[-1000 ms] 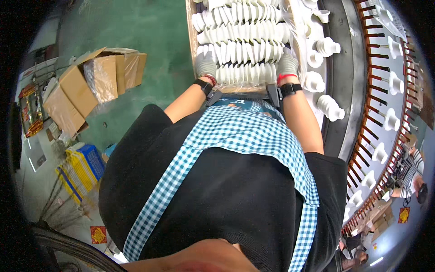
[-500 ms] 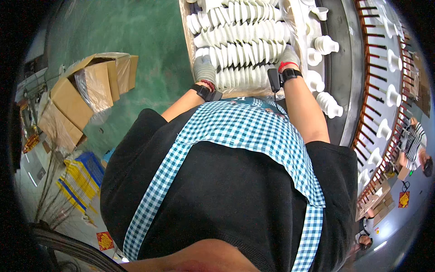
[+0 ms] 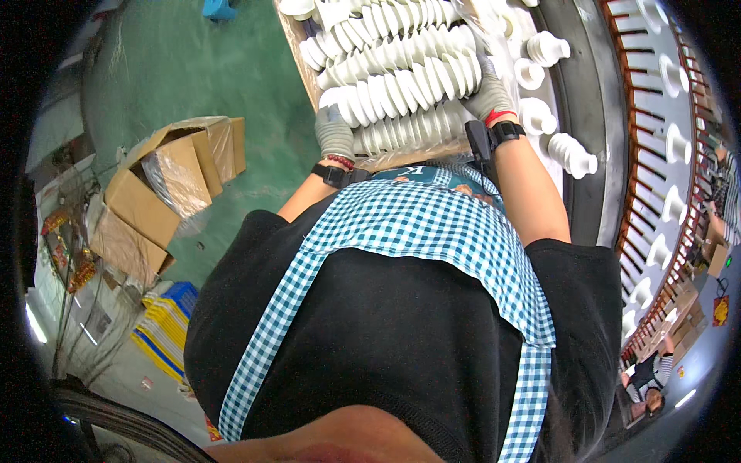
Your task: Removing white items from a conveyor belt, inspecting them, and stacking them into crates in a manufacturing facility.
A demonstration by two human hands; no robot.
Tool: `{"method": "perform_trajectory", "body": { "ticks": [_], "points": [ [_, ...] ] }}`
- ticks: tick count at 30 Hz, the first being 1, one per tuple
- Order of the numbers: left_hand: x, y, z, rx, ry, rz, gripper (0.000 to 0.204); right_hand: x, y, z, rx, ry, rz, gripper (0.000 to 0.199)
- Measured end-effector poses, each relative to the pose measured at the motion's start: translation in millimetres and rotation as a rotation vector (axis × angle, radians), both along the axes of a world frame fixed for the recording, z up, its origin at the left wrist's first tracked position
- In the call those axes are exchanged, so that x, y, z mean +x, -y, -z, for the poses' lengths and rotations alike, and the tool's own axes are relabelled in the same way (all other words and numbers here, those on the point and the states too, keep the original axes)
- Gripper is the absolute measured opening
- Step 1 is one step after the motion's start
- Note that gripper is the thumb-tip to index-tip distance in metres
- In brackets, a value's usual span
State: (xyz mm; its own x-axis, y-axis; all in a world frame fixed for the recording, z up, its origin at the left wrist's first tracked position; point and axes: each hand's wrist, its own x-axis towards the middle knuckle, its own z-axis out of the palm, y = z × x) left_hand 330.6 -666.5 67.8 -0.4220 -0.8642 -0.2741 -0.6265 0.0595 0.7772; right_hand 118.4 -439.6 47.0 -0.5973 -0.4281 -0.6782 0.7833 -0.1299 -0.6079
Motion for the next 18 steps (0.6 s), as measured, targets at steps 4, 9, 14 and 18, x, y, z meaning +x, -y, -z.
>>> {"method": "perform_trajectory", "body": {
  "ticks": [4, 9, 14, 18],
  "points": [
    [15, 0, -35, 0.035, -0.033, 0.069, 0.038, 25, -1, -56, -0.262, 0.159, 0.195, 0.054],
    [12, 4, -41, -0.638, 0.071, 0.769, 0.034, 61, -67, -78, -0.478, 0.244, 0.52, 0.058],
    [-46, -53, -70, -0.451, -0.4, 1.106, 0.033, 136, -171, -129, -0.898, 0.008, 0.638, 0.077],
    [-80, -154, -59, 0.408, -0.407, 1.102, 0.039, 187, -218, -200, -0.059, -0.414, 0.877, 0.086]
  ]
}}
